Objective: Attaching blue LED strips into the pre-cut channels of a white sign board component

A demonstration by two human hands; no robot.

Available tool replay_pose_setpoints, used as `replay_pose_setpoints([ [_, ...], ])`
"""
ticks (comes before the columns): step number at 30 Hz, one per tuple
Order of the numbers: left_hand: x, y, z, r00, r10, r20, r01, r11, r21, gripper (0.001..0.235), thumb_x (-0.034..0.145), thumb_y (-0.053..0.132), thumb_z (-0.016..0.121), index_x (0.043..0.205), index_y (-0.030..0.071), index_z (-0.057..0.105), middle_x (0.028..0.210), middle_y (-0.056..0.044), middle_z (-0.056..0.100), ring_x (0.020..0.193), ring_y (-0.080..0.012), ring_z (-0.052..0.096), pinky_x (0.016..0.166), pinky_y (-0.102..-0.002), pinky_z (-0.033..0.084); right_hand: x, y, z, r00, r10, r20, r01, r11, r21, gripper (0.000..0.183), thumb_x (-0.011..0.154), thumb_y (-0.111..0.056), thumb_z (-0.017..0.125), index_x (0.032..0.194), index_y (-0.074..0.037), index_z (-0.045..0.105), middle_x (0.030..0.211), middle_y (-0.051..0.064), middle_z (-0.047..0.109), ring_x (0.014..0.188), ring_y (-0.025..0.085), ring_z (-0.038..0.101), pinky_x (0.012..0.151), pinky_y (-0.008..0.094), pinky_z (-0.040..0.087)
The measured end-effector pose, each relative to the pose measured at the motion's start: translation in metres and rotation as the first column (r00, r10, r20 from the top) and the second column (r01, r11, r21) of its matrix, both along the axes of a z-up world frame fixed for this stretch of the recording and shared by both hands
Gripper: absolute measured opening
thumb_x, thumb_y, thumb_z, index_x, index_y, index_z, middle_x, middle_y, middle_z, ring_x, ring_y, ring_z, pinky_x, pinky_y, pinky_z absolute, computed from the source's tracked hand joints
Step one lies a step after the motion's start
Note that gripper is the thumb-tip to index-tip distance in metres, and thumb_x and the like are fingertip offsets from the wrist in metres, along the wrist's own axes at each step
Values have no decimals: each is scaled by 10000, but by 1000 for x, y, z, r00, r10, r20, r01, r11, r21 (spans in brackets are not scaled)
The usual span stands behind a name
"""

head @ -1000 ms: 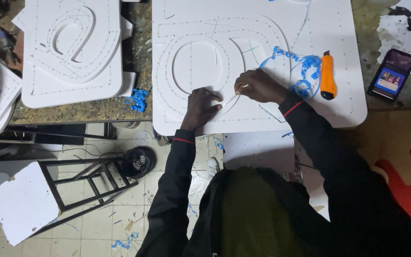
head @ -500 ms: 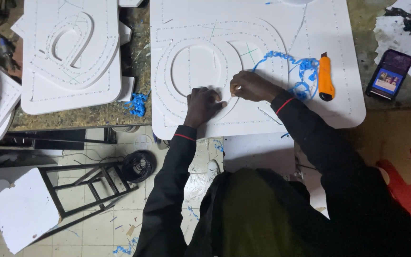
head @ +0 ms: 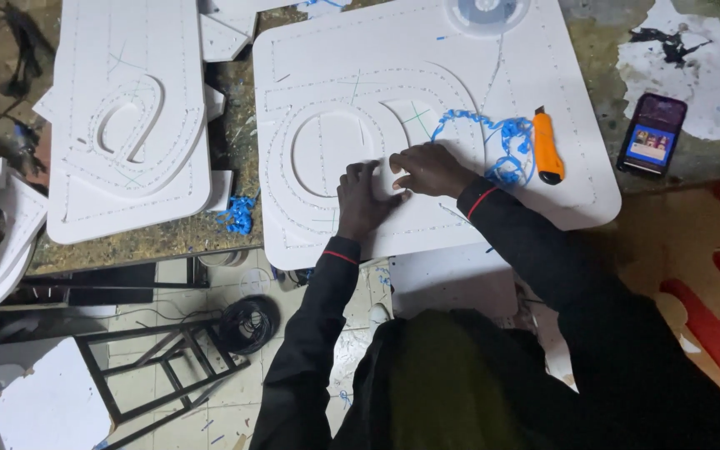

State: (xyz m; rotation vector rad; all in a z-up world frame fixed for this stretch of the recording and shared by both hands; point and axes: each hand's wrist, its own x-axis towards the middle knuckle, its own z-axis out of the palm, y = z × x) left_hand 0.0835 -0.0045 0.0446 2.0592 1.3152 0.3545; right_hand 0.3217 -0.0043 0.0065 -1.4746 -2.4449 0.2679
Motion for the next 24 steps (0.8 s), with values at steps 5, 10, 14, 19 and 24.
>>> replay_pose_setpoints([
  [5, 8, 6, -35, 996, 20, -82, -10, 992, 122, 1213, 794, 545, 997, 1748, 152, 359, 1609, -209, 476, 1451, -471, 522, 1195, -562, 465, 12, 1, 6, 994, 9, -112, -13, 999, -32, 554, 1043, -390, 839, 1507, -144, 663, 1074, 129, 828, 1054, 403, 811, 871, 580, 639],
  [10, -7, 16, -43, 997, -41, 61, 32, 991, 132, 1179, 744, 528, 1028, 1707, 191, 438, 1568, -177, 526, 1466, -456, 480, 1240, -563, 405, 17, -9, 33, 989, 11, -145, -31, 991, -130, 394, 995, -231, 862, 1359, -156, 730, 1060, 131, 846, 1056, 427, 817, 905, 609, 640],
  [14, -27, 6, -22, 980, -119, 157, 105, 990, 95, 1061, 750, 441, 1029, 1638, 220, 493, 1579, -137, 532, 1503, -428, 458, 1284, -538, 373, 4, -13, 31, 981, 21, -194, -61, 977, -202, 250, 995, -178, 842, 1229, -141, 762, 1070, 136, 846, 1086, 433, 810, 925, 604, 631],
  [19, -46, 9, -35, 957, -189, 222, 162, 978, 134, 987, 736, 421, 1029, 1567, 220, 537, 1571, -103, 566, 1534, -398, 448, 1319, -520, 350, -5, -10, 43, 991, 36, -129, -50, 993, -107, 116, 989, -179, 835, 1096, -174, 789, 984, 55, 817, 1035, 363, 800, 941, 554, 610],
  [24, -60, 14, -15, 854, -495, 159, 413, 832, 370, 785, 762, 348, 950, 1410, 76, 600, 1416, -199, 686, 1496, -426, 547, 1305, -537, 343, 16, -12, 69, 973, -90, -215, 32, 965, -260, 80, 1004, -190, 809, 1073, -191, 768, 1075, 73, 845, 1174, 395, 787, 1001, 616, 595],
])
